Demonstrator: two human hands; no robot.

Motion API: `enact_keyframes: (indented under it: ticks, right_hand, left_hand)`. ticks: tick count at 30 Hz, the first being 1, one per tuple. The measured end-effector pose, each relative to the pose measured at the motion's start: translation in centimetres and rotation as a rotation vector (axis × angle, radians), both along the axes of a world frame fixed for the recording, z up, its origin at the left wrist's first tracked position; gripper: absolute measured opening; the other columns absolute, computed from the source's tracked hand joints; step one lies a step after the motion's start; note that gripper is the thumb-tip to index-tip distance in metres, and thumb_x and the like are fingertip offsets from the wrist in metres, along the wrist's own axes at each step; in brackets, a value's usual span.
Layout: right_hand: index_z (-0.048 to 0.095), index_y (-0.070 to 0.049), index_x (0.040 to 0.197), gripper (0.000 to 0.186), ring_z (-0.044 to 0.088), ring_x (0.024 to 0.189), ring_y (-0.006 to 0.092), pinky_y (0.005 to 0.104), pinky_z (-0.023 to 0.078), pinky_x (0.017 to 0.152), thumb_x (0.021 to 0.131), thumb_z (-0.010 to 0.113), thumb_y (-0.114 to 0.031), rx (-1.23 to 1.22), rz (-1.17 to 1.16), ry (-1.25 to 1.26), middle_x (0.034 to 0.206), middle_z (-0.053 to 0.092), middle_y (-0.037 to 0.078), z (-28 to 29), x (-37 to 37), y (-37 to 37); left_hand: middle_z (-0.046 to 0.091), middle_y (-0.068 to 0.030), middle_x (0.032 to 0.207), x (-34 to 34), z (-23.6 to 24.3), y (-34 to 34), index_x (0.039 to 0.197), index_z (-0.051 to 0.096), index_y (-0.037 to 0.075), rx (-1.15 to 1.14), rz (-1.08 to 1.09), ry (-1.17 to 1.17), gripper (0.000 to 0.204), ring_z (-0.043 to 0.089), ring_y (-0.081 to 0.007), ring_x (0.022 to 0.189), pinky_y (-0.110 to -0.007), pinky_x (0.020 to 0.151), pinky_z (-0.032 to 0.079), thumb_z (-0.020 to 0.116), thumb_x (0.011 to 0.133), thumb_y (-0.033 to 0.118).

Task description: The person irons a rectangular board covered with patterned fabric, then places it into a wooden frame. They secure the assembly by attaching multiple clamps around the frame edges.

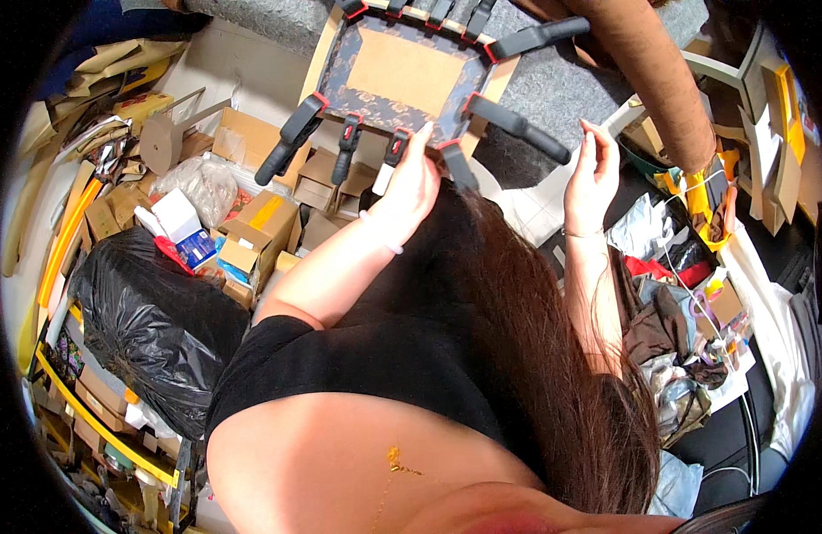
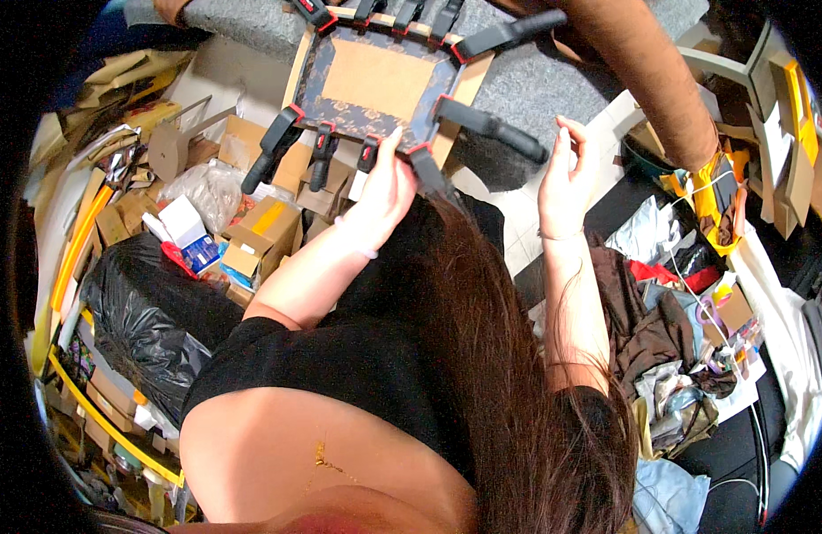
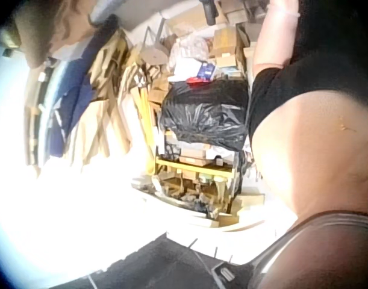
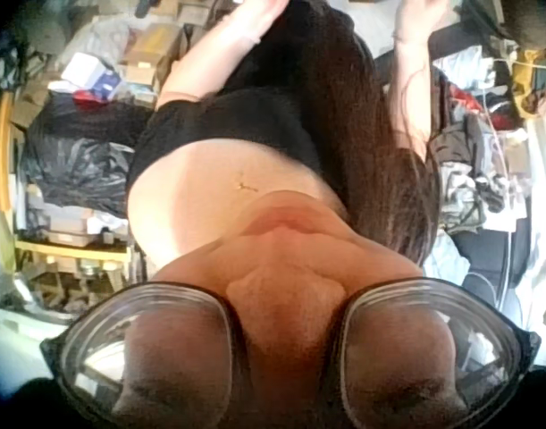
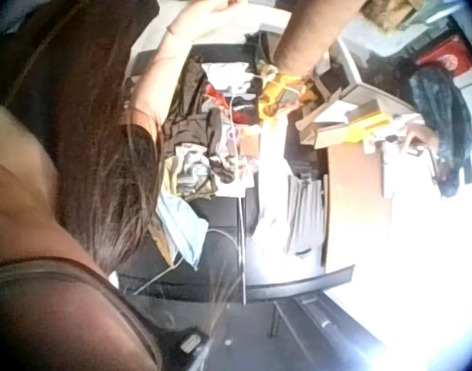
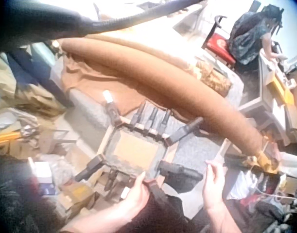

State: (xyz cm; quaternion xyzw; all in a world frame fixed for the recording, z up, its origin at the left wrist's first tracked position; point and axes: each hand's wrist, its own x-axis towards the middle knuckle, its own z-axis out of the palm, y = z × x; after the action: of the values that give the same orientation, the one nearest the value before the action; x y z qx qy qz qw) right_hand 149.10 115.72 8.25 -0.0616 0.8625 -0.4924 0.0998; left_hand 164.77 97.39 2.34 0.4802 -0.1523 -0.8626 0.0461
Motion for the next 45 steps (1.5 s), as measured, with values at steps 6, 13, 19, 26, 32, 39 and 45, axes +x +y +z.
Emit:
enact_keyframes:
  ticks: [6, 13, 19, 26, 32, 39, 45]
  right_hand:
    - [0.062, -0.001, 0.097, 0.008, 0.064, 0.082, 0.0222, 0.032, 0.051, 0.076, 0.09, 0.059, -0.001, -0.098, 0.393, 0.123, 0.089, 0.066, 0.01, 4.6, 4.9, -1.9]
    - [0.057, 0.001, 0.115, 0.023, 0.062, 0.09, 0.0153, 0.0302, 0.051, 0.08, 0.093, 0.057, -0.005, -0.26, 0.342, -0.881, 0.099, 0.065, 0.01, -1.3, 20.1, -2.2]
    - [0.048, -0.001, 0.132, 0.045, 0.051, 0.121, 0.0203, 0.0344, 0.044, 0.101, 0.096, 0.055, -0.028, -1.174, -0.407, -1.249, 0.133, 0.052, 0.012, -8.2, 20.5, -9.5]
    - [0.051, -0.007, 0.131, 0.04, 0.051, 0.123, 0.02, 0.0342, 0.044, 0.101, 0.101, 0.047, -0.034, -1.206, -0.612, -1.318, 0.13, 0.056, 0.006, -8.8, 19.0, -12.9]
    - [0.051, -0.007, 0.131, 0.039, 0.051, 0.125, 0.0229, 0.0382, 0.044, 0.101, 0.1, 0.047, -0.03, -1.363, -0.505, -1.16, 0.133, 0.054, 0.008, -9.0, 18.1, -14.7]
    - [0.05, -0.006, 0.132, 0.037, 0.05, 0.127, 0.0263, 0.0427, 0.043, 0.101, 0.1, 0.048, -0.026, -1.418, -0.4, -0.988, 0.137, 0.053, 0.011, -7.7, 18.6, -15.6]
    - [0.05, -0.007, 0.13, 0.036, 0.055, 0.119, 0.0296, 0.0405, 0.046, 0.093, 0.098, 0.052, -0.026, -1.241, -0.507, -0.901, 0.128, 0.057, 0.005, -6.4, 18.8, -16.9]
  left_hand:
    - [0.058, -0.0009, 0.105, -0.7, -1.7, 1.2, 0.115, 0.051, 0.018, -0.027, -0.022, -0.123, 0.037, 0.05, -0.014, 0.095, -0.033, 0.083, 0.037, 0.053, 0.095, 0.049]
    - [0.058, -0.0001, 0.088, -0.8, -1.1, 1.0, 0.102, 0.053, 0.019, -0.009, -0.104, -0.11, 0.033, 0.05, -0.0125, 0.077, -0.029, 0.072, 0.039, 0.051, 0.095, 0.051]
    - [0.06, -0.0096, 0.106, -1.7, 0.4, 0.3, 0.112, 0.053, 0.006, 0.124, -0.016, -0.162, 0.037, 0.053, -0.0218, 0.103, -0.037, 0.098, 0.039, 0.049, 0.094, 0.038]
    - [0.06, -0.0117, 0.107, -2.4, 0.1, -1.0, 0.111, 0.054, 0.004, 0.111, -0.047, -0.182, 0.037, 0.053, -0.0233, 0.104, -0.038, 0.098, 0.039, 0.046, 0.095, 0.037]
    - [0.06, -0.0114, 0.098, -3.0, 1.6, -2.3, 0.103, 0.054, 0.003, 0.175, -0.187, -0.279, 0.024, 0.057, -0.0234, 0.092, -0.037, 0.086, 0.048, 0.05, 0.096, 0.025]
    - [0.063, -0.0133, 0.117, -0.4, 11.9, -13.3, 0.117, 0.058, -0.004, -0.405, -0.99, 0.387, 0.031, 0.061, -0.0209, 0.108, -0.036, 0.095, 0.048, 0.055, 0.097, 0.018]
    - [0.064, -0.0068, 0.105, -1.8, 3.0, -28.5, 0.118, 0.056, -0.001, -0.897, -1.065, -0.325, 0.051, 0.059, -0.018, 0.099, -0.028, 0.092, 0.044, 0.071, 0.088, 0.038]
